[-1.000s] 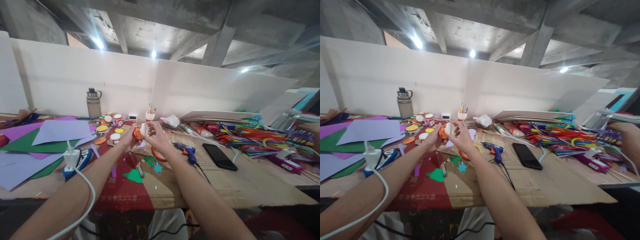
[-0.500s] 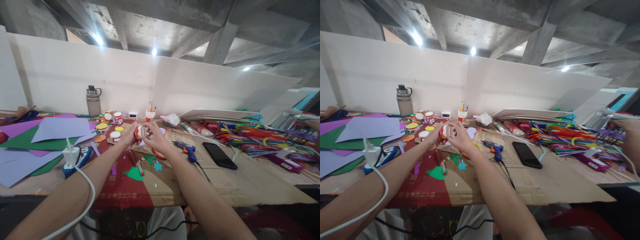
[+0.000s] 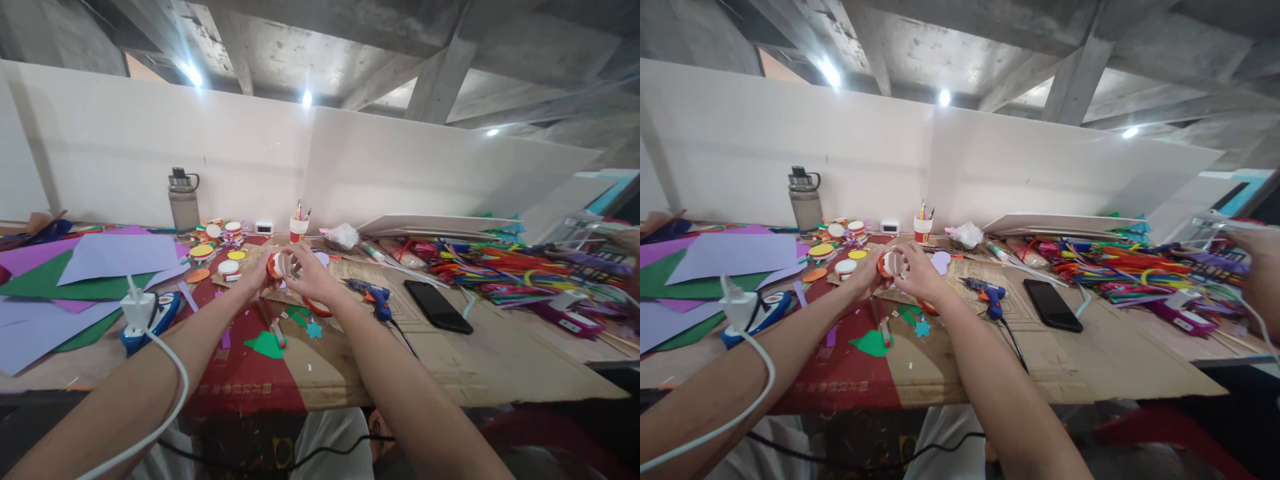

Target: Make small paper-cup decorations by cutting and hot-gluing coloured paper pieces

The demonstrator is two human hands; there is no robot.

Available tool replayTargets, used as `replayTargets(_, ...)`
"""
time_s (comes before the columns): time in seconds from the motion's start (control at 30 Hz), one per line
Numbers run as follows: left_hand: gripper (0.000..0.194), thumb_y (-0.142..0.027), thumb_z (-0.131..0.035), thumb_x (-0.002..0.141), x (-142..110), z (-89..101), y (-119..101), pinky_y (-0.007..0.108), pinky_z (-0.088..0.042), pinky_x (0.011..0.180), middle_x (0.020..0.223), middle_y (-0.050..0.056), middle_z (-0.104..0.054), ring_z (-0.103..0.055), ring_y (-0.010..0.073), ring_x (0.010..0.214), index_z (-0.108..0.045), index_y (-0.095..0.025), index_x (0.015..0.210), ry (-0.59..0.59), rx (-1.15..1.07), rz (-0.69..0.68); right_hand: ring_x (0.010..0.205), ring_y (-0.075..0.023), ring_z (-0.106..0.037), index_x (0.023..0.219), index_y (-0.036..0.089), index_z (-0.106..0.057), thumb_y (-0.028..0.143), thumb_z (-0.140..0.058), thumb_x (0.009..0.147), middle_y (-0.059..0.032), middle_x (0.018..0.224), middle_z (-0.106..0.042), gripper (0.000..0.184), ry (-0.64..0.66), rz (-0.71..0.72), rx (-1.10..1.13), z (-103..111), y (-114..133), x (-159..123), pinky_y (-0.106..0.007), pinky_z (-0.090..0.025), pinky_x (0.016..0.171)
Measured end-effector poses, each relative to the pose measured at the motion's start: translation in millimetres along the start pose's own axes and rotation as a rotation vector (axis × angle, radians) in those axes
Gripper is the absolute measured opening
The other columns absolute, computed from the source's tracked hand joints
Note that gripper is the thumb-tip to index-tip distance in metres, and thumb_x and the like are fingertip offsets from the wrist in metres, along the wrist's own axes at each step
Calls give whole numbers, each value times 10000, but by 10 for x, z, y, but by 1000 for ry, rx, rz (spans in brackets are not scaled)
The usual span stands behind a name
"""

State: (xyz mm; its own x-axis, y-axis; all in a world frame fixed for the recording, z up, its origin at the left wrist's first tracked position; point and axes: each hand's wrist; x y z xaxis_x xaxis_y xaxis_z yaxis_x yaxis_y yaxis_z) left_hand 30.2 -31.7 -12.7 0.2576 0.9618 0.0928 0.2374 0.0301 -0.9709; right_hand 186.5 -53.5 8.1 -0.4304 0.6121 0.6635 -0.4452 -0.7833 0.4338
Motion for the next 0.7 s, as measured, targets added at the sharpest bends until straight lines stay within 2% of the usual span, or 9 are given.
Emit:
replayTargets(0.4, 493, -569, -404, 864, -3, -19, 10, 207, -296, 333, 439, 17, -515, -475, 114, 339, -562, -165, 630, -14, 0, -22, 946, -206, -521, 1139, 201, -500, 102, -578, 654, -90, 1087, -496, 500, 3, 42, -48, 20, 35, -3, -327, -503, 732)
replayTargets(0.7, 514, -604, -406, 847, 4, -5, 38, 213, -297, 336, 424, 16, -501, -461, 114, 338, -554, -170, 616, 4, 44, -48, 1046, -242, -502, 1176, 194, -494, 118, -570, 673, -108, 1122, -496, 515, 18, 76, -94, 15, 6, -3, -375, -488, 819)
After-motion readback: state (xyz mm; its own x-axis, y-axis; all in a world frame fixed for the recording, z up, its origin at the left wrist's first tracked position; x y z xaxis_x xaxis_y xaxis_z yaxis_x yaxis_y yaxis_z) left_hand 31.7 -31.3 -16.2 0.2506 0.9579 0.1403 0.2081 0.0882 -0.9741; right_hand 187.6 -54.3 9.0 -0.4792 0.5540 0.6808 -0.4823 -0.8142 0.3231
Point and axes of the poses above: each hand's wrist, its own x-axis towards the middle knuckle, its own z-axis out of the back of the hand, y = z × x
